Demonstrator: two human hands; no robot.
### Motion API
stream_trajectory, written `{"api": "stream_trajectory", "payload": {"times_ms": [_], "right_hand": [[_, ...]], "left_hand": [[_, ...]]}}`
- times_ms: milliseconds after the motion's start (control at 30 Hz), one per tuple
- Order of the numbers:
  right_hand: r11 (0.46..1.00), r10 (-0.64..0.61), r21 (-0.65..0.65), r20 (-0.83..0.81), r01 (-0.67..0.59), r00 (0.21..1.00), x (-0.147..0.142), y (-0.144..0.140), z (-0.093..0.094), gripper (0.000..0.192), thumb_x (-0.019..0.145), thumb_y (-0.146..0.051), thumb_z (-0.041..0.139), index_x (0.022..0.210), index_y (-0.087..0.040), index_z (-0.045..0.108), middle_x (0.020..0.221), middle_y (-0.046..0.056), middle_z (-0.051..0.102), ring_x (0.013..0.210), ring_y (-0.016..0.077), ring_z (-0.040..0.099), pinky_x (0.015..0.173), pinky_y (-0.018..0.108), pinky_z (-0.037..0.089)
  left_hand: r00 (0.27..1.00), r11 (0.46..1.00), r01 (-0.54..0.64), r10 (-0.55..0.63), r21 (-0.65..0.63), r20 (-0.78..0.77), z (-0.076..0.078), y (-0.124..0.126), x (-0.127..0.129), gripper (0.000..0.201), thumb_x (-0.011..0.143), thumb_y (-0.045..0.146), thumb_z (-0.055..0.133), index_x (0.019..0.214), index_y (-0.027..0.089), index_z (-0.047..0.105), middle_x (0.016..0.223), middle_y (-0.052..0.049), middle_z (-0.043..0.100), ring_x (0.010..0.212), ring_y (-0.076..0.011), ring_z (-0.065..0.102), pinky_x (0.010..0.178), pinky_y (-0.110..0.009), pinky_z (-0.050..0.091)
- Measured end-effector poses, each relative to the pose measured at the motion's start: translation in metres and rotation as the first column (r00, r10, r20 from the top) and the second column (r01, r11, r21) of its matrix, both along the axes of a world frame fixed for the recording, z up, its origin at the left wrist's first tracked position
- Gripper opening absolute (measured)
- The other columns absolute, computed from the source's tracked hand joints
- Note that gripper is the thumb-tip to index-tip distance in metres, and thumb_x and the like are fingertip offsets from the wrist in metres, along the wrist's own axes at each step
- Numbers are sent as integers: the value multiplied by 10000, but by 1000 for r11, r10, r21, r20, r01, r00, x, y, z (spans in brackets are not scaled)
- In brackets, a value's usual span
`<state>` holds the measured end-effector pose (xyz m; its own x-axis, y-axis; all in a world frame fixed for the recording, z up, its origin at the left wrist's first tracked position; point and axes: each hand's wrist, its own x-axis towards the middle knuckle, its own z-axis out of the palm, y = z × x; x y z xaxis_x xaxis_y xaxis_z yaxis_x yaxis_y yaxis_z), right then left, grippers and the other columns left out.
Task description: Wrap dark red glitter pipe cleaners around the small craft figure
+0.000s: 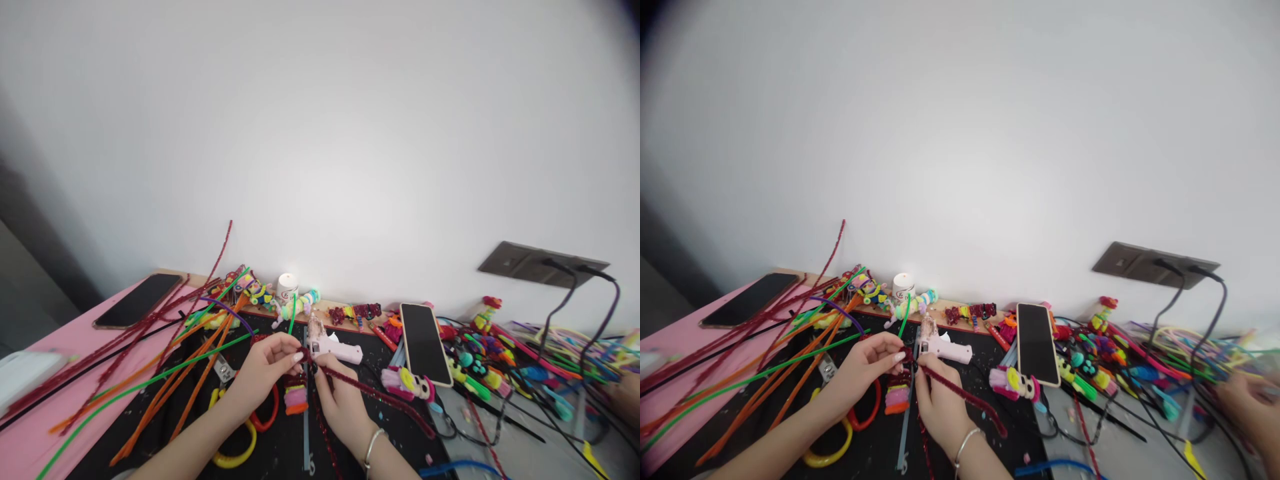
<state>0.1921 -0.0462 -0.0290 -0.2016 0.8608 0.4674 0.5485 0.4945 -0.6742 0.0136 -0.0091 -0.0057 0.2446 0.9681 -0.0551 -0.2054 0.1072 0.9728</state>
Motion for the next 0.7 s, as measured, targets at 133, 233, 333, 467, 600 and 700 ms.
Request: {"api": "stream_trajectory", "payload": {"times_ms": [133, 233, 333, 467, 600, 700], "right_hand": [[999, -1, -39, -26, 0, 1000, 0, 1, 0, 229, 1001, -203, 404, 900, -211, 609, 757, 50, 678, 662, 201, 640, 651, 291, 518], [999, 1, -38, -24, -2, 1000, 0, 1, 0, 238, 1001, -210, 395, 901, -203, 610, 755, 56, 675, 658, 208, 633, 645, 300, 512], [999, -7, -37, -26, 6, 1000, 0, 2, 0, 240, 1003, -214, 391, 902, -202, 608, 757, 57, 678, 661, 208, 634, 639, 299, 504], [999, -12, -36, -28, 11, 1000, 0, 3, 0, 228, 1005, -207, 398, 894, -213, 598, 739, 39, 670, 642, 199, 628, 625, 289, 495], [999, -10, -47, -39, 9, 999, 0, 3, 1, 227, 1001, -215, 404, 888, -213, 600, 753, 48, 680, 662, 206, 639, 640, 299, 509], [999, -17, -46, -43, 15, 999, -1, 3, 3, 228, 995, -220, 408, 880, -211, 605, 760, 55, 687, 664, 208, 640, 640, 305, 515]], "left_hand": [[1000, 1000, -2, 2, -10, 3, 1, 0, 0, 289, 650, 332, 857, 807, 165, 682, 682, 13, 698, 598, -148, 666, 631, -274, 542], [1000, 1000, 2, -2, -13, 2, 1, 0, 0, 288, 652, 329, 857, 808, 161, 685, 680, 12, 699, 600, -145, 667, 634, -269, 540], [1000, 1000, 9, -9, -16, 9, -1, 0, 0, 297, 651, 335, 859, 815, 160, 685, 680, 11, 700, 606, -149, 671, 636, -272, 540], [1000, 1000, 13, -13, -15, 10, -2, 0, 0, 301, 656, 347, 859, 821, 168, 683, 684, 11, 698, 610, -157, 670, 638, -283, 541], [1000, 1000, 12, -12, -13, 1, -2, 0, 0, 299, 661, 350, 857, 822, 172, 679, 685, 10, 697, 612, -161, 672, 638, -288, 540], [1000, 1000, 7, -7, -9, -2, -2, 0, 0, 304, 658, 346, 857, 832, 172, 680, 687, 12, 691, 614, -163, 673, 638, -289, 541]]}}
